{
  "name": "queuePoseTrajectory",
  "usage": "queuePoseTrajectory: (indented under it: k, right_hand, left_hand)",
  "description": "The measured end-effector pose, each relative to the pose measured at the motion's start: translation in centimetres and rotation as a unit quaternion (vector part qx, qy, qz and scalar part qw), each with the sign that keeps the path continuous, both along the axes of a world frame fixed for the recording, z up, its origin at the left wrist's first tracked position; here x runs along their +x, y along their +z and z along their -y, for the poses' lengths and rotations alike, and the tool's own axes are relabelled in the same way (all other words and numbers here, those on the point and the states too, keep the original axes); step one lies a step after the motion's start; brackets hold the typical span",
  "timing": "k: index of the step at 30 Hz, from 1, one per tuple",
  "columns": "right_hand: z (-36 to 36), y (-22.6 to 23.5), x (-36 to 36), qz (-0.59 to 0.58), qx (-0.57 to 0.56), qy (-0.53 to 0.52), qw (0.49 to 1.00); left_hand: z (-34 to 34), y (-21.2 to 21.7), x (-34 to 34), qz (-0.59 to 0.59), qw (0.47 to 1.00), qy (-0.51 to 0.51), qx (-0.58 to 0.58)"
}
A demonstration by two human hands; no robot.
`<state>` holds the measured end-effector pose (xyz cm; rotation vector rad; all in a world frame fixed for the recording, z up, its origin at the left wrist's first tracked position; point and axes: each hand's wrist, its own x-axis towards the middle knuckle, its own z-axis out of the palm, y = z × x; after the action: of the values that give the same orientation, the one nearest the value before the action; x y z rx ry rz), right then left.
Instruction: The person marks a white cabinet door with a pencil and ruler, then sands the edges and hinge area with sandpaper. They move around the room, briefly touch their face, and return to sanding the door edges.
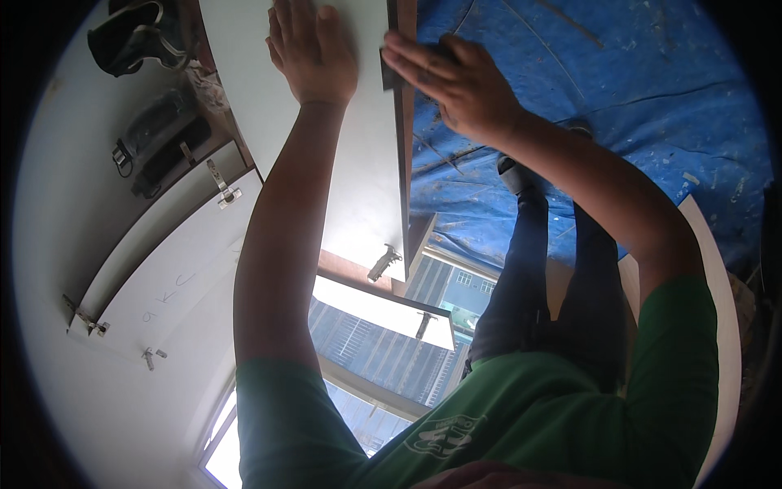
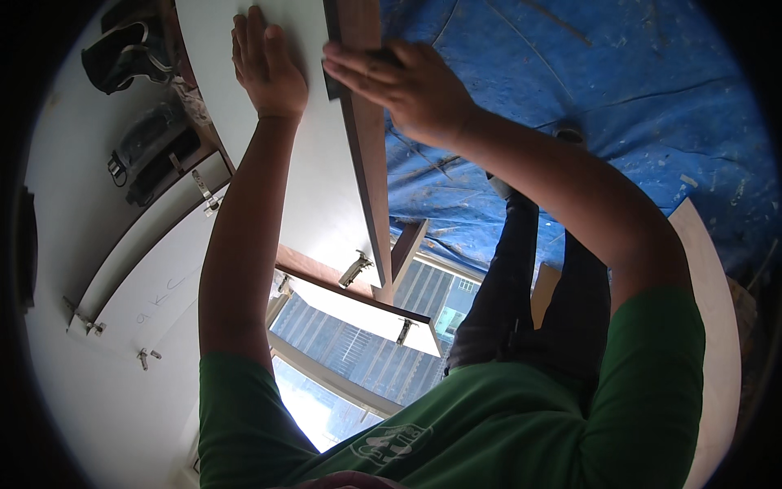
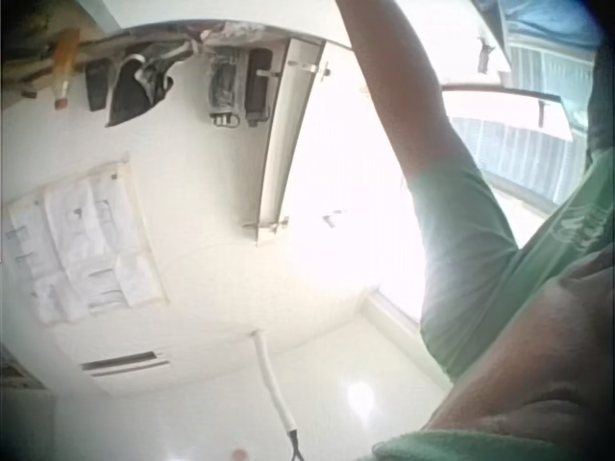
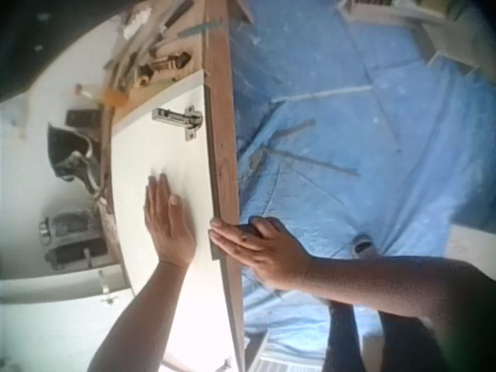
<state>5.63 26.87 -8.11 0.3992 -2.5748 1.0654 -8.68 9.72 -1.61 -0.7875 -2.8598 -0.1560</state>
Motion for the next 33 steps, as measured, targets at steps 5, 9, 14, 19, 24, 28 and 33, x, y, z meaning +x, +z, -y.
queuePoseTrajectory:
  k: [5,9,14,19,24,28,33]
  right_hand:
    - [3.5,1.7,11.9,0.043,-0.067,0.202,0.976]
    - [0.9,2.2,5.2,-0.001,-0.055,0.109,0.993]
    - [-5.8,4.9,-5.9,0.015,0.061,-0.006,0.998]
    - [-4.3,4.7,-5.1,0.007,0.121,0.03,0.992]
    - [3.3,3.4,8.3,0.033,-0.07,0.2,0.977]
    - [2.1,2.9,5.6,0.009,-0.021,0.172,0.985]
    - [-5.9,4.4,-8.2,-0.01,0.167,-0.013,0.986]
  left_hand:
    - [-1.0,0.5,0.4,0.029,0.999,0.036,0.006]
    - [-0.8,0.4,0.4,0.047,0.998,0.04,0.012]
    - [-1.1,1.2,0.7,0.071,0.994,0.087,-0.001]
    - [-1.2,1.0,0.5,0.068,0.994,0.086,0.001]
    - [-1.8,0.9,0.5,0.086,0.992,0.088,0.003]
    - [-1.5,1.1,0.4,0.073,0.994,0.075,0.004]
    - [-1.4,1.5,0.8,0.069,0.994,0.083,0.032]
